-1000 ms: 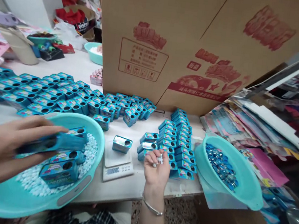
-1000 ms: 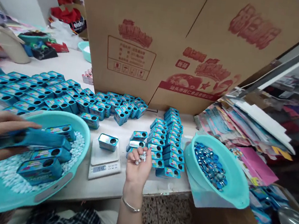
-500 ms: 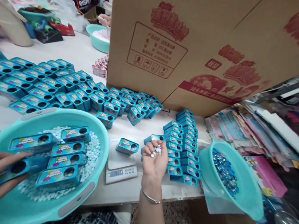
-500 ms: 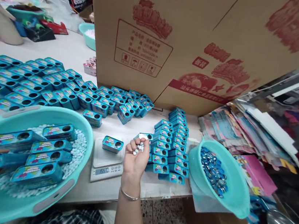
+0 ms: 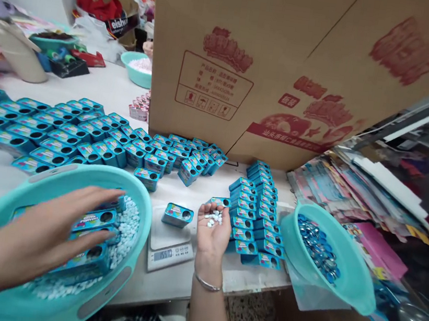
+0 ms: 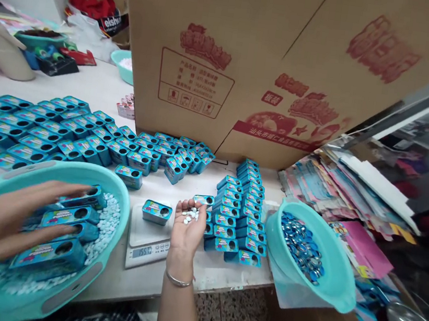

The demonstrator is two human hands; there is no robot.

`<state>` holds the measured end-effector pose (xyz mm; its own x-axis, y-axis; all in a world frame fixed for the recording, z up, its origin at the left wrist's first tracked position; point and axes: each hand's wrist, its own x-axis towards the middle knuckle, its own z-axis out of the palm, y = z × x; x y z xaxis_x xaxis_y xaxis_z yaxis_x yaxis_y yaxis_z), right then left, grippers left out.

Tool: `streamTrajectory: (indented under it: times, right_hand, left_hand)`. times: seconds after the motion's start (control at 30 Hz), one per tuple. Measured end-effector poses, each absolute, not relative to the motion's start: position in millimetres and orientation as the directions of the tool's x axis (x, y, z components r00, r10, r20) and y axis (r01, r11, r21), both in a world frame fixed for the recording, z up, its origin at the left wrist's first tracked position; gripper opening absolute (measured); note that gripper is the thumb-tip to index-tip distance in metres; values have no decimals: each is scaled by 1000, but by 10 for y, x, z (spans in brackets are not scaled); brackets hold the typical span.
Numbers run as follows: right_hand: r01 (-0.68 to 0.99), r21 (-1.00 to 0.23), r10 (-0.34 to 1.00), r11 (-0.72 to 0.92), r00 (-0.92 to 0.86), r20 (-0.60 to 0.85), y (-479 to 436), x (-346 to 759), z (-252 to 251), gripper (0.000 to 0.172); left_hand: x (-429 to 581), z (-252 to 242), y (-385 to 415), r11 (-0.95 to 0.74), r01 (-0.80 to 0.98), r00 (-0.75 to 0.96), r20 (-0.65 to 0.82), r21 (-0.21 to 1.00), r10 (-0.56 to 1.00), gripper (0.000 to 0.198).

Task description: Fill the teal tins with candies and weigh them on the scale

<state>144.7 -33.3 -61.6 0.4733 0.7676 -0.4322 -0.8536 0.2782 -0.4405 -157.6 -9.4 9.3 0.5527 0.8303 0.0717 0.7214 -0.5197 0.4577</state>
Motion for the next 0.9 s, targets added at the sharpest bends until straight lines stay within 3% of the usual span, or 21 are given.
streamTrajectory:
  times: [0.17, 0.3, 0.4, 0.53, 0.63, 0.77, 0.9]
  right_hand:
    - [-843, -388, 717, 373, 527, -456, -435, 1408, -638, 16]
    - [-850, -317, 703, 421, 527, -478, -561, 1431, -637, 16]
    - [-850, -272, 706, 450, 526, -475, -582, 1438, -655, 16]
    - [-848, -236, 686, 474, 524, -505, -446, 1389, -644, 16]
    - [-865, -191, 730, 463, 495, -472, -277, 1335, -590, 15]
    - [-897, -91, 773, 433, 422, -474, -126, 1321, -544, 16]
    - [-898, -50, 786, 438, 409, -463, -117, 1365, -586, 17]
  left_hand:
    - [-422, -289, 285, -746, 579, 794, -21, 328, 607, 74]
    - [-56, -621, 385, -749, 592, 801, -111, 297, 588, 37]
    - [-17, -501, 353, -728, 578, 792, -35, 368, 610, 22]
    - [49, -66, 278, -778, 492, 811, 119, 391, 573, 29]
    - [188, 196, 257, -863, 440, 863, 147, 247, 483, 41]
    - [376, 356, 258, -923, 384, 920, 80, 25, 385, 51]
    - [460, 417, 240, -920, 387, 922, 33, -59, 386, 50]
